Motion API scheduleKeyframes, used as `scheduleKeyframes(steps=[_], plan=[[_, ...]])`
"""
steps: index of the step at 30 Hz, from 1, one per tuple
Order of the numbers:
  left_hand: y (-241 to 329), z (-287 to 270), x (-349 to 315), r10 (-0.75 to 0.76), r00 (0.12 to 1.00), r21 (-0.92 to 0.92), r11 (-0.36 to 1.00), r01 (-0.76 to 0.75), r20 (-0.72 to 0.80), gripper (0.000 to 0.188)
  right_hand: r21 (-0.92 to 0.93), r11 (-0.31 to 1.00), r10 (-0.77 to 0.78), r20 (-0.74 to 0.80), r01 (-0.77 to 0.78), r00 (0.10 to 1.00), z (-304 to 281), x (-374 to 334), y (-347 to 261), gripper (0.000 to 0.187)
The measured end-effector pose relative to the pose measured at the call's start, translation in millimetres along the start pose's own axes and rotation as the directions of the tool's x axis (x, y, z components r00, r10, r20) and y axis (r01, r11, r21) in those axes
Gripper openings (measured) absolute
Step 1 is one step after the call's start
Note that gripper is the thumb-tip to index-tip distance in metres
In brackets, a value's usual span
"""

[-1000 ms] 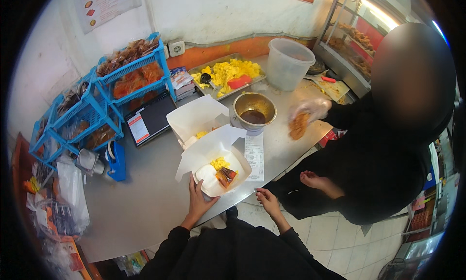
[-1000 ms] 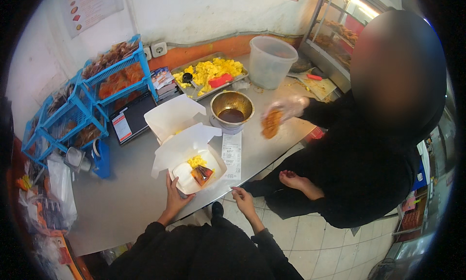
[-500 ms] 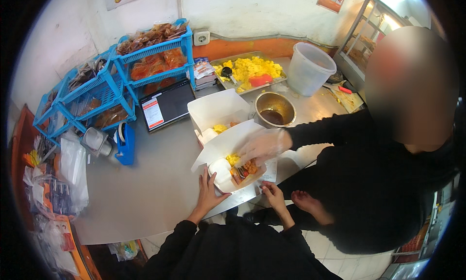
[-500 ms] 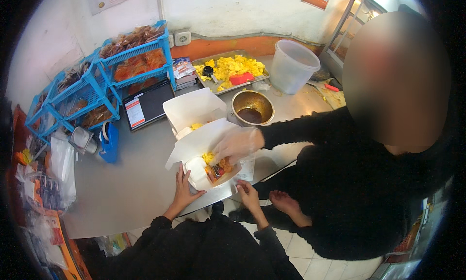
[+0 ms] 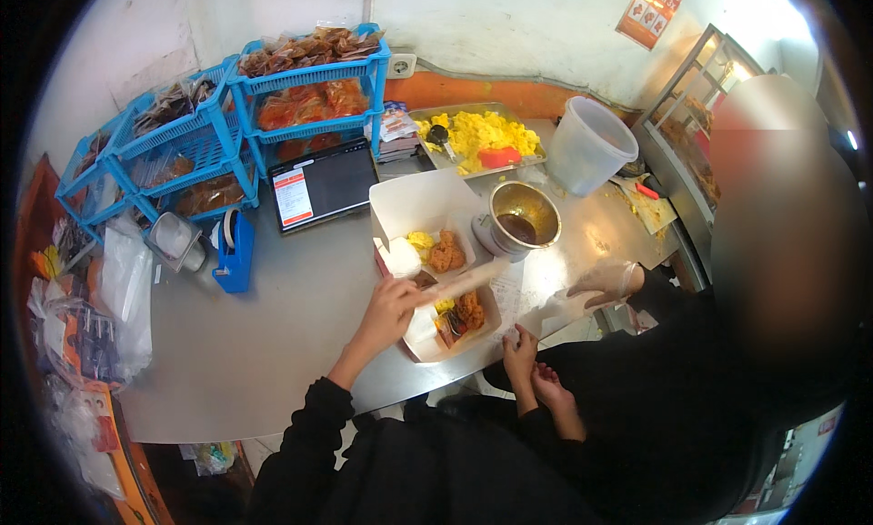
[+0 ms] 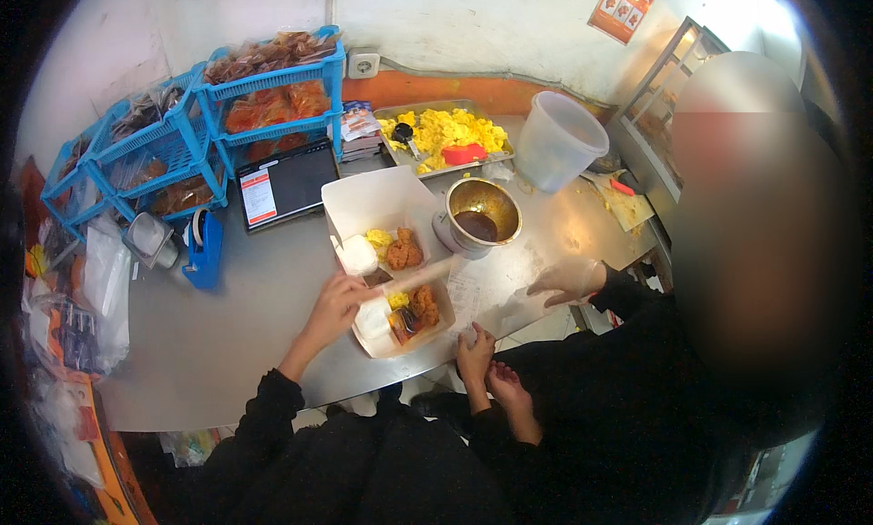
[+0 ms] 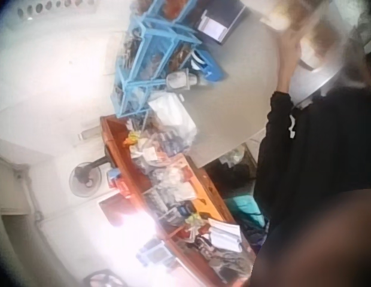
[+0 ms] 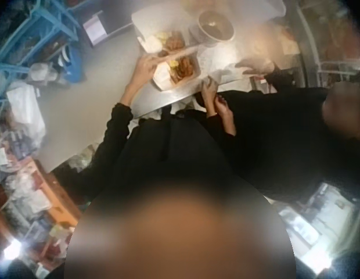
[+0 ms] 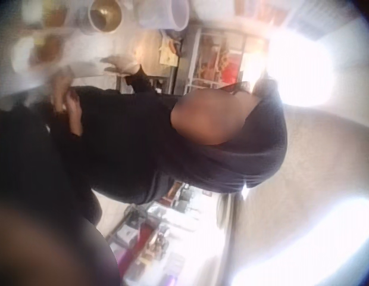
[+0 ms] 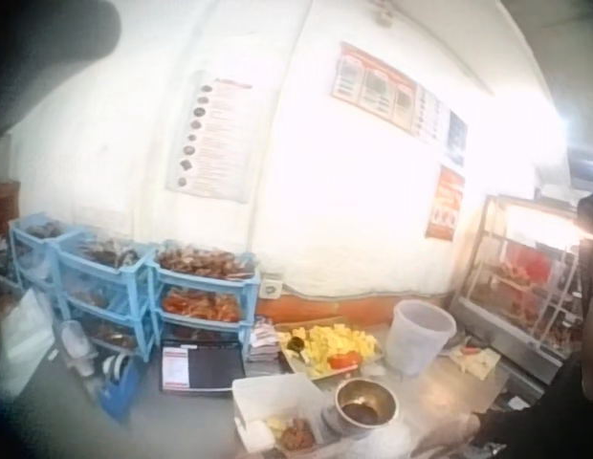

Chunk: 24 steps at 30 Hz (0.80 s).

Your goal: The person assembles takeout food orders by placing scrambled eggs, fried chicken, and sauce into paper boxes. They handle receipts and coordinate with a coworker to complete the packaging.

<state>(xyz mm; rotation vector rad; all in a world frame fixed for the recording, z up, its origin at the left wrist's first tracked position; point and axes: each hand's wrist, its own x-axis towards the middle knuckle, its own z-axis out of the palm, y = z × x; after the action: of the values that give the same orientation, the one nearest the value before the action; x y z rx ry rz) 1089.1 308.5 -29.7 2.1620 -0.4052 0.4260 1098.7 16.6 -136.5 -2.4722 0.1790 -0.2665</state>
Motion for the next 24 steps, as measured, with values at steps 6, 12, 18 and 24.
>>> scheduleKeyframes(steps=[6, 12, 18, 24], plan=[[12, 18, -30, 0.064, 0.998, -0.009, 0.998, -0.064, -0.007, 0.039, 0.044, 0.991, 0.123, 0.080, -0.127, 0.989, 11, 16, 3, 0.047], [9, 22, -33, 0.029, 0.999, 0.016, 0.999, -0.029, -0.025, 0.044, 0.087, 0.950, 0.291, 0.104, -0.300, 0.951, 12, 26, 1, 0.048], [10, 30, -34, 0.049, 0.992, -0.006, 0.999, -0.050, -0.114, 0.047, 0.475, 0.732, 0.345, 0.359, -0.488, 0.867, 5, 42, 14, 0.030], [13, 33, -28, 0.001, 0.975, 0.055, 0.998, 0.011, -0.222, 0.042, 0.728, 0.416, 0.260, 0.479, -0.545, 0.838, -23, 44, 17, 0.029]])
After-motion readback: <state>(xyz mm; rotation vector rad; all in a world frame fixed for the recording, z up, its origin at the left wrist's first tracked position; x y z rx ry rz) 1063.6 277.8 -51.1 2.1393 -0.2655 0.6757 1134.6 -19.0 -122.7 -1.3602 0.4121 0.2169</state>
